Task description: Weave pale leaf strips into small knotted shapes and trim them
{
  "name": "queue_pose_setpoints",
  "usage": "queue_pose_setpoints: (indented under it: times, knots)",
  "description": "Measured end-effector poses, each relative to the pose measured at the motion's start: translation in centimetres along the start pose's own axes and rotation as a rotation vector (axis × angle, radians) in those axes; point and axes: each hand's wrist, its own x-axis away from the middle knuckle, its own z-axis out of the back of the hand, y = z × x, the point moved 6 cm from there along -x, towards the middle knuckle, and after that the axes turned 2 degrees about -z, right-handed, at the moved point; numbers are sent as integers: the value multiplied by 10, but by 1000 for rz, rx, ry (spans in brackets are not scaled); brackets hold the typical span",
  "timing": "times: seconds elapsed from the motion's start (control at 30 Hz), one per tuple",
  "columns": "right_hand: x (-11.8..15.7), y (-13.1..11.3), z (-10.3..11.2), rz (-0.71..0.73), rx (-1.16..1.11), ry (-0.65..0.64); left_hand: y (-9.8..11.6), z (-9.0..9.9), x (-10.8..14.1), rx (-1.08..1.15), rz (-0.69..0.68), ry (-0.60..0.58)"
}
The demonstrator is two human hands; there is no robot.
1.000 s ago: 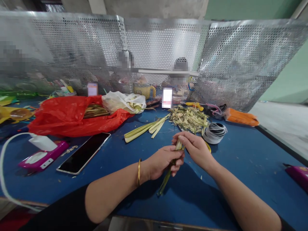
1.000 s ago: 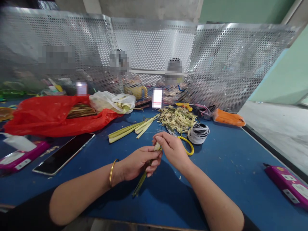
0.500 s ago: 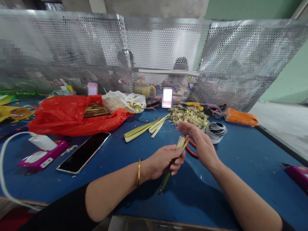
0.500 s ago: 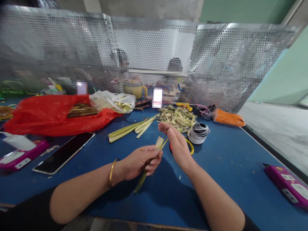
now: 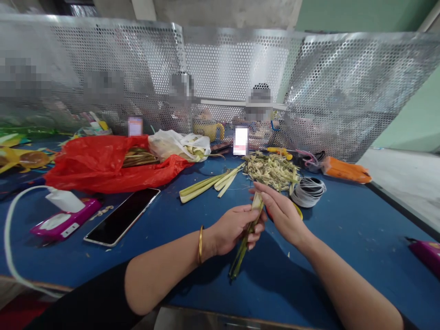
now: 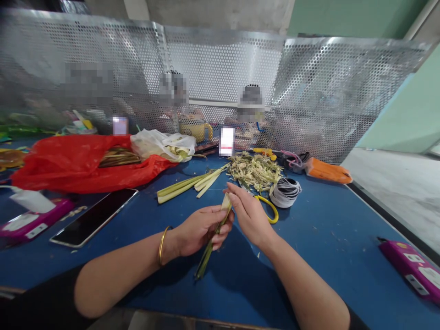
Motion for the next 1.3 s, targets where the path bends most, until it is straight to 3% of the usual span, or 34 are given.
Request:
queue_pose_setpoints:
  times: [0.5,0.73,0.93,1.3]
  knots:
    - [-1,-8,0,30,42,-94,-1,-3,2,8,30,-35]
    - [-7,0,13,-179,-247,72,7,-3,3,15,-18,-34]
    - [-5,0,3,-316,-400,-134,6,-3,4,-51,58,-73]
    - [-7,-2,4,-230,-278,-184,3,-2,5,-120,106,-82]
